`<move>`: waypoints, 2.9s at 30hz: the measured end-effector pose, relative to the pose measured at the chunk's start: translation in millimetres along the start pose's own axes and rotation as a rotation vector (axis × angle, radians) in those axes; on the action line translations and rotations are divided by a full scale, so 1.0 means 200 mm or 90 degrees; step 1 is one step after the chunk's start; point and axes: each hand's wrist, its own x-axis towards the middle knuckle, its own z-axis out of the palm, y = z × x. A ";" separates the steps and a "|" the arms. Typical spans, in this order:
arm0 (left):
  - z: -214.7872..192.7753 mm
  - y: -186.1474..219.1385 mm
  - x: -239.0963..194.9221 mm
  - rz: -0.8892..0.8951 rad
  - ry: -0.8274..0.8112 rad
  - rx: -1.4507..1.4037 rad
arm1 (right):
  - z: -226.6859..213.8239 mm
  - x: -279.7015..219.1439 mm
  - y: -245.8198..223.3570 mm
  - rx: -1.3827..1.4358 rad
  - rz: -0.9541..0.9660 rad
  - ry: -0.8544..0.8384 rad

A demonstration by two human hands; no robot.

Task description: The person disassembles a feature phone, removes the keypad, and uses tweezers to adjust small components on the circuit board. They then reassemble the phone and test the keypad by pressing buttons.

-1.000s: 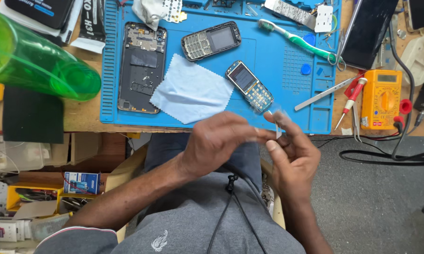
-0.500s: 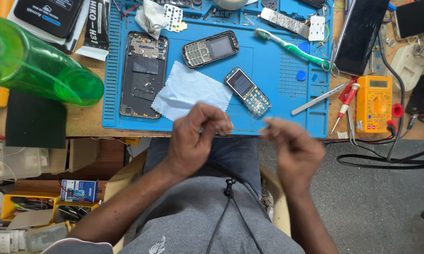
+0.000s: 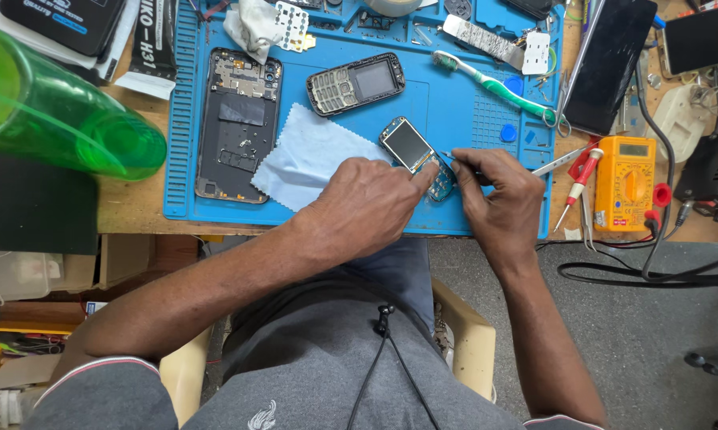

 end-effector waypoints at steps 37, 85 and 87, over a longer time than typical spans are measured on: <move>0.05 -0.01 0.00 0.032 0.074 0.024 | 0.00 0.07 -0.05 -0.133 -0.102 -0.083; 0.09 0.12 -0.31 -0.222 0.121 -0.853 | 0.07 -0.43 -0.22 0.093 -0.107 0.089; 0.14 0.15 -0.35 -0.229 0.157 -0.983 | 0.10 -0.44 -0.23 0.065 -0.138 0.113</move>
